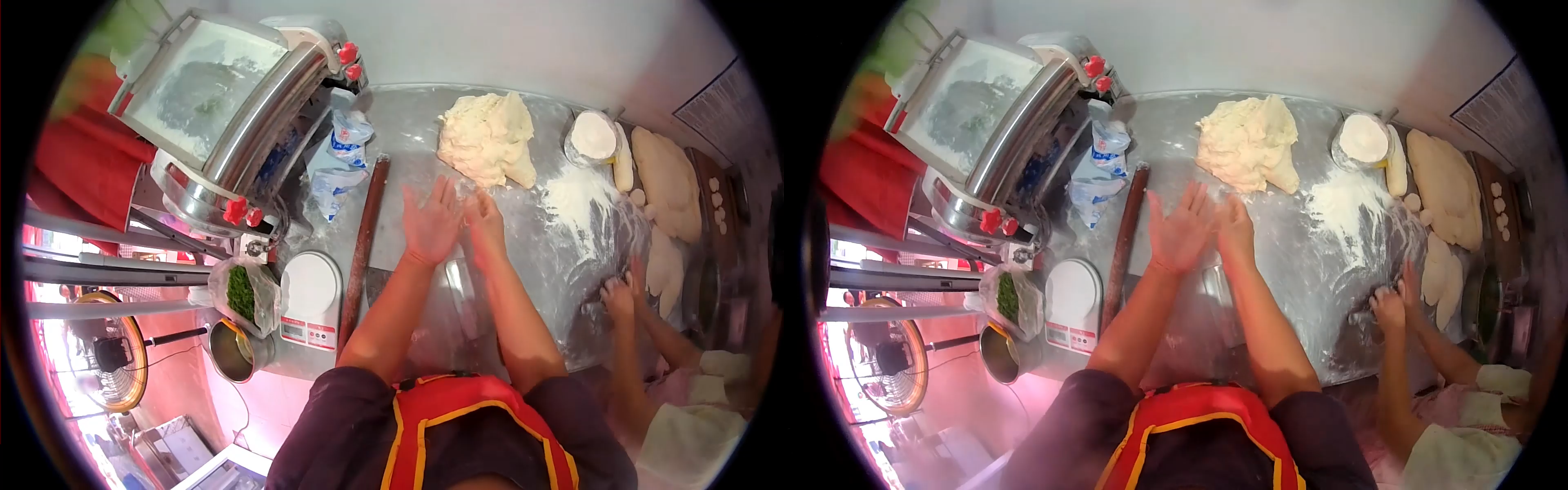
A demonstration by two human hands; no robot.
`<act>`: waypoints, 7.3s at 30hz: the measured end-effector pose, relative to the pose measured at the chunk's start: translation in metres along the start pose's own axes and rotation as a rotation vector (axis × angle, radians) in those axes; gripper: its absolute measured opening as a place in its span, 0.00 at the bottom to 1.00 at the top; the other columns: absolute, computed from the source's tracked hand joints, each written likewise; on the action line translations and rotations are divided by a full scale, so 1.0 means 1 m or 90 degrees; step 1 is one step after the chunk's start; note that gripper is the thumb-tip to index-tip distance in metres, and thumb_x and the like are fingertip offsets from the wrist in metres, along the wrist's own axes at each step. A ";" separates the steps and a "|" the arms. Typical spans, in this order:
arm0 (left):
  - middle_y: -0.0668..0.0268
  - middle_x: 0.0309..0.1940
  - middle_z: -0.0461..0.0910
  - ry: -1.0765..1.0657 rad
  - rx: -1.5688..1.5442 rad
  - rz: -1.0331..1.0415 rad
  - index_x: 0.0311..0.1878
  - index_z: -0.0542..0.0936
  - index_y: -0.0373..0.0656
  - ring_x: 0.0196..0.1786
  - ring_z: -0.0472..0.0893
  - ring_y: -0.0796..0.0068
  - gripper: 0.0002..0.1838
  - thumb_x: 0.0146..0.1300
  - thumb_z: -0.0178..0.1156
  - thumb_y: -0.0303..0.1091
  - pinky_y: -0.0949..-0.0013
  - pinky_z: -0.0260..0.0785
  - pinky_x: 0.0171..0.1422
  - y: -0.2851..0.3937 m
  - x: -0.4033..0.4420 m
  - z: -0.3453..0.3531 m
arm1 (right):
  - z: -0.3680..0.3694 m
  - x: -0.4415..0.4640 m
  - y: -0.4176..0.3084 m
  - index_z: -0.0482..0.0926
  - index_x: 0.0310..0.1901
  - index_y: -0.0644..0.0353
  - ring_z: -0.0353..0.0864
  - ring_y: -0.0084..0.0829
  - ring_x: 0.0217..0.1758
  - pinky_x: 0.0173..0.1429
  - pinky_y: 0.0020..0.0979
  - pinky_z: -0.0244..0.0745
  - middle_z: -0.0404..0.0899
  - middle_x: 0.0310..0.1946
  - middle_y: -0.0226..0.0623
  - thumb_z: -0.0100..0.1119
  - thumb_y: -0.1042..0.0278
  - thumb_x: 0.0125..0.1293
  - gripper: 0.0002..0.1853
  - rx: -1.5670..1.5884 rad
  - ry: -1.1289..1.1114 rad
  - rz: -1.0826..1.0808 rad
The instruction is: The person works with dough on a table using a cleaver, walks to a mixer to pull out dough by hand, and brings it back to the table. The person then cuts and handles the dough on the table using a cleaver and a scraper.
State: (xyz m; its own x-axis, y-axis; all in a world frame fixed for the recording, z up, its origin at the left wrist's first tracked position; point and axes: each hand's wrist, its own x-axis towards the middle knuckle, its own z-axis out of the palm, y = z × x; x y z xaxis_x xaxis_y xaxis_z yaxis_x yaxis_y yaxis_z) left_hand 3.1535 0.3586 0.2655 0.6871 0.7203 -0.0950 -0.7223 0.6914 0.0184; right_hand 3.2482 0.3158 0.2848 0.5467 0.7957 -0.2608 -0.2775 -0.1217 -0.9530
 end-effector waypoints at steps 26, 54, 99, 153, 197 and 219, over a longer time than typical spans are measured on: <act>0.65 0.46 0.76 0.125 0.064 -0.145 0.53 0.72 0.47 0.49 0.75 0.69 0.32 0.71 0.34 0.65 0.65 0.70 0.52 -0.040 -0.002 -0.001 | 0.003 0.016 -0.002 0.74 0.20 0.64 0.70 0.20 0.28 0.32 0.27 0.65 0.74 0.24 0.28 0.60 0.65 0.64 0.16 -0.049 -0.084 0.049; 0.69 0.46 0.75 0.359 0.257 -0.085 0.51 0.73 0.49 0.45 0.75 0.75 0.31 0.69 0.38 0.67 0.68 0.71 0.49 -0.043 0.009 -0.001 | 0.011 0.015 0.018 0.79 0.30 0.65 0.72 0.22 0.28 0.32 0.27 0.68 0.77 0.26 0.30 0.54 0.61 0.69 0.16 0.028 0.019 0.081; 0.75 0.16 0.54 0.409 0.033 0.021 0.23 0.62 0.50 0.19 0.56 0.80 0.19 0.73 0.49 0.36 0.75 0.50 0.20 -0.018 0.011 -0.021 | -0.056 -0.038 0.010 0.74 0.62 0.64 0.73 0.17 0.36 0.38 0.19 0.68 0.80 0.45 0.32 0.54 0.64 0.69 0.22 -0.133 -0.063 0.106; 0.76 0.20 0.61 0.239 0.294 -0.086 0.50 0.72 0.39 0.21 0.61 0.85 0.09 0.68 0.54 0.29 0.80 0.55 0.21 -0.012 -0.017 -0.042 | -0.069 -0.058 0.028 0.80 0.54 0.60 0.76 0.17 0.41 0.47 0.22 0.71 0.81 0.42 0.27 0.56 0.60 0.70 0.16 -0.121 -0.097 0.163; 0.72 0.32 0.69 0.064 0.264 -0.007 0.73 0.52 0.42 0.34 0.69 0.82 0.31 0.69 0.48 0.27 0.76 0.64 0.41 -0.014 -0.035 0.010 | -0.028 -0.042 -0.010 0.67 0.65 0.69 0.73 0.19 0.42 0.50 0.25 0.69 0.76 0.43 0.29 0.55 0.76 0.64 0.26 0.252 -0.279 0.150; 0.71 0.38 0.70 0.117 0.555 0.125 0.75 0.47 0.44 0.37 0.71 0.81 0.34 0.70 0.48 0.32 0.76 0.67 0.42 -0.030 -0.043 0.023 | -0.004 -0.056 -0.007 0.74 0.59 0.66 0.73 0.15 0.41 0.44 0.21 0.68 0.78 0.42 0.30 0.55 0.68 0.68 0.19 0.209 -0.104 0.137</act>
State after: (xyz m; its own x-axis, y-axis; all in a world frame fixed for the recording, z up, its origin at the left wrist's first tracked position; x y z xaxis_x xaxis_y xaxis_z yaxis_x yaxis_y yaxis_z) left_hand 3.1474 0.3083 0.2915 0.4810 0.8608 -0.1663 -0.4575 0.4082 0.7900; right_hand 3.2227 0.2693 0.3058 0.3233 0.8595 -0.3959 -0.6227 -0.1218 -0.7729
